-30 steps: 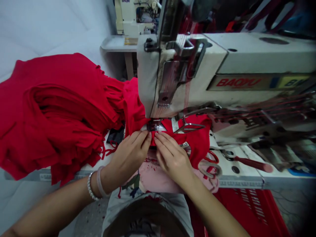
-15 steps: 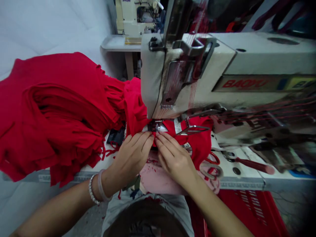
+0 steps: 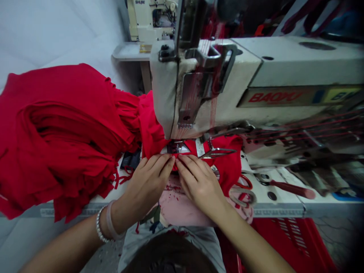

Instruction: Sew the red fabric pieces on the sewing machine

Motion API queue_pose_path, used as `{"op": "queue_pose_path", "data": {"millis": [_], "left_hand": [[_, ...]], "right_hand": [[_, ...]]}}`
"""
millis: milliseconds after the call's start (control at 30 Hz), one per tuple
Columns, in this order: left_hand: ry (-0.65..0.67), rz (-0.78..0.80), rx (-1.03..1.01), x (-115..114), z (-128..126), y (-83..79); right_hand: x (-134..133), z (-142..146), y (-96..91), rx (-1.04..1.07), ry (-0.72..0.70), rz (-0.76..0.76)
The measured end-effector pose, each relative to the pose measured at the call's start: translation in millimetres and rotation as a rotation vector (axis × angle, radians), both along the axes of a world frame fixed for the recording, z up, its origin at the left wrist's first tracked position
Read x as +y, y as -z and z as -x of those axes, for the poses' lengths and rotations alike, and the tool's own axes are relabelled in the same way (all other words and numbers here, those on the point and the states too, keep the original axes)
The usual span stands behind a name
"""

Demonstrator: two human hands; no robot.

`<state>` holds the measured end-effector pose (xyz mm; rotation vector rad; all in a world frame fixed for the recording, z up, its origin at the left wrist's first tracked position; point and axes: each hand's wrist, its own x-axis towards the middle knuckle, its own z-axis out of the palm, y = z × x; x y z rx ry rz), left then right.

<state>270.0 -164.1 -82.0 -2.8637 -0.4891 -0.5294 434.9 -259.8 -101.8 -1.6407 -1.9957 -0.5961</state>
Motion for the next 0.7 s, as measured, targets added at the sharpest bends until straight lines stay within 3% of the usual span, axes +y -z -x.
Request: {"op": "queue_pose_path", "data": {"millis": [367,700], "left_hand": [[0.032,-0.041,-0.021,1.2,-1.2,-4.2],[0.107,0.022,-0.116,14.2,-5.7,-5.3]], "right_hand": [[13.9,-1.0,-3.6,0.085,0.047,0.015],[12.9,-1.9,-4.3,0.28,-0.015,0.032]]}}
